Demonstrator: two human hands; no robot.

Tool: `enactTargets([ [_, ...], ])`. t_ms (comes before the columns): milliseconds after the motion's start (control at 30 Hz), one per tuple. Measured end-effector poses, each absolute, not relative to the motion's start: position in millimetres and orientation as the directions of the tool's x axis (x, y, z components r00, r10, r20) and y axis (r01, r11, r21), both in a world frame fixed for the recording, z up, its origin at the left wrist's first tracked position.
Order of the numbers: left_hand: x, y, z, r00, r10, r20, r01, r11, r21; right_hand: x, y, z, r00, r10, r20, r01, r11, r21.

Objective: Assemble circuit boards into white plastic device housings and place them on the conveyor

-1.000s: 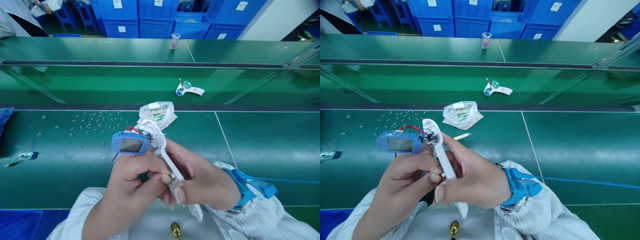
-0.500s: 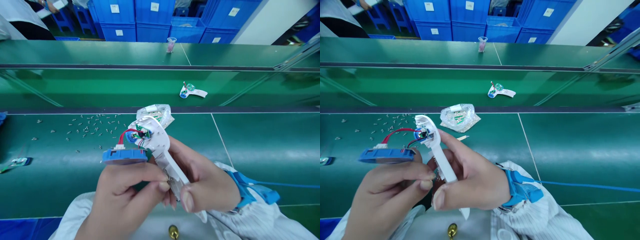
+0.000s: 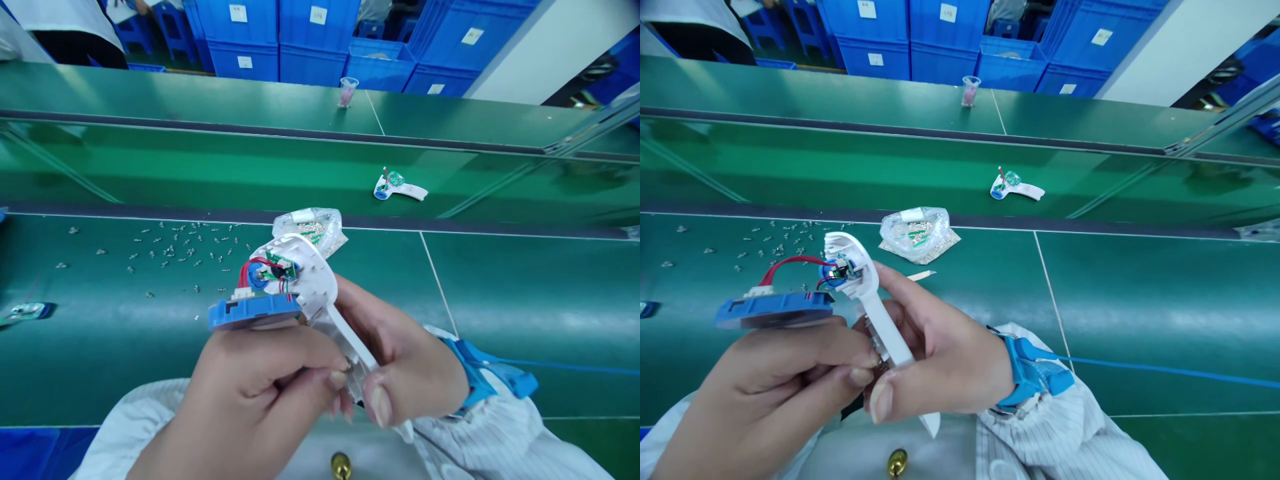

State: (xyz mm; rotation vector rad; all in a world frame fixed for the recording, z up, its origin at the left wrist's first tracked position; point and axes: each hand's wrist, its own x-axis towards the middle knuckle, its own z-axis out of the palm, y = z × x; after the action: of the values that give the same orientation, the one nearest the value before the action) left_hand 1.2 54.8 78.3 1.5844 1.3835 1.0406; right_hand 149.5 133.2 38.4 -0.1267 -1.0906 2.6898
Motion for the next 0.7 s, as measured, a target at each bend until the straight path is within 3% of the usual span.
enactTargets([
  [700,1.3,55.9,80.6,0.102,0.995,-0.003,0.288,-0.027,0.957,153.5,127.1,36.0,-0.961,0.265,-0.076,-0.124,-0.662,-0.739],
])
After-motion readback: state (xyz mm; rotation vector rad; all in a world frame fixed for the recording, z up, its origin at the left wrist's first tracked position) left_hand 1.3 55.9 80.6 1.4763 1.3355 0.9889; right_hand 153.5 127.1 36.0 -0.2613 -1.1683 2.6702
